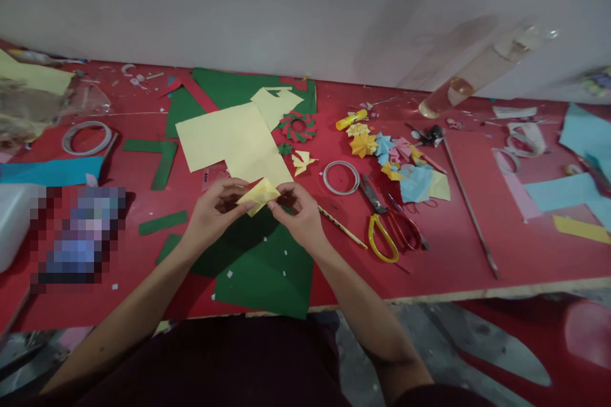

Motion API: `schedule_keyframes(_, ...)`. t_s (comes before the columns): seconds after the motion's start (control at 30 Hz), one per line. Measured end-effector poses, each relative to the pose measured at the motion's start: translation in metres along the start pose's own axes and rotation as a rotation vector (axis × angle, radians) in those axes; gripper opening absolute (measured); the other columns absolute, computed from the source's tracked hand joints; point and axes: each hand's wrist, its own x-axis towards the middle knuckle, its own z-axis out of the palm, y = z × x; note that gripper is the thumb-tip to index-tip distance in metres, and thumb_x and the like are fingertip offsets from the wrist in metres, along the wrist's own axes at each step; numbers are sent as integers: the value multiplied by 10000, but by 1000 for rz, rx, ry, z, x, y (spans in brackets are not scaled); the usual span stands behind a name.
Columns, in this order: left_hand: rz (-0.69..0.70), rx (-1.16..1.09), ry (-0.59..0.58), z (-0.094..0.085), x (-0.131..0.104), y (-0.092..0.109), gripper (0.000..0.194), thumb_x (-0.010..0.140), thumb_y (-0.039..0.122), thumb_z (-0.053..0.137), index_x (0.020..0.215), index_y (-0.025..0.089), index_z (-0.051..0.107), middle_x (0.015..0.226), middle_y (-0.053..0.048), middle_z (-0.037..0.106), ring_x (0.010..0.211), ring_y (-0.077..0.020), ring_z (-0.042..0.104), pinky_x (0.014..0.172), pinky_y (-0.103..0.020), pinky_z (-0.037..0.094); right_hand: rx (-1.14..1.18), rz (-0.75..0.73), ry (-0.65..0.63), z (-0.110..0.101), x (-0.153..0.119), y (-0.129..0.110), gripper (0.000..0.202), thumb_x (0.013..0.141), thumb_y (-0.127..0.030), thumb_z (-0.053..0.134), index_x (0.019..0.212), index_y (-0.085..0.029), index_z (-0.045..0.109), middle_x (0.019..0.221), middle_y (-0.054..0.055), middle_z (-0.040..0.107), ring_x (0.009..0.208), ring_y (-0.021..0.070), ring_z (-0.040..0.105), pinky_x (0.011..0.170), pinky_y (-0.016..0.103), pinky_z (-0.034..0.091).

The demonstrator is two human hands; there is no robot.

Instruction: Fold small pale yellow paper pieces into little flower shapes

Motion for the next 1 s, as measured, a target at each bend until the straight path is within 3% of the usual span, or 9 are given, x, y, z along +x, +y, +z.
schedule_keyframes(0.13, -41, -79, -18, 1, 2, -3, 252, 878, 218, 679, 1091, 195, 545, 843, -16, 747, 700, -151, 749, 617, -230, 616, 65, 32, 65, 0, 1, -1, 282, 752, -357, 775, 906, -240, 570, 814, -6, 629, 764, 155, 651, 715, 290, 564)
schedule_keyframes(0.3, -46, -107, 4, 3, 0, -5, 192, 888, 217, 665, 1054, 183, 576, 892, -40, 749, 697, -155, 748, 628, -248, 628, 70, 49, 52, 0, 2, -5, 311, 738, -367, 788, 900, -243, 553, 830, -5, 624, 763, 155, 652, 728, 292, 568)
schedule_keyframes(0.5, 21, -43, 57, 3, -3, -3, 182, 901, 199, 637, 1082, 205, 650, 1073, -59, 734, 726, -126, 735, 665, -238, 631, 49, 13, 54, 1, 1, -5, 293, 736, -319, 793, 892, -246, 555, 874, -2, 606, 836, 156, 647, 811, 301, 574)
schedule_keyframes(0.73, 134, 45, -25, -5, -1, -6, 272, 908, 144, 604, 1153, 244, 668, 1065, -48, 741, 806, -131, 718, 724, -249, 612, 20, -28, -21, -3, 1, -4, 284, 765, -354, 781, 921, -247, 569, 908, 7, 612, 852, 156, 644, 796, 298, 579)
schedule_keyframes(1.0, 149, 32, -87, -10, 2, -5, 119, 908, 156, 590, 968, 208, 678, 944, -51, 744, 821, -142, 712, 719, -257, 607, -10, -50, -60, -5, 1, -4, 262, 775, -350, 774, 923, -246, 585, 904, 11, 617, 864, 158, 642, 809, 311, 577)
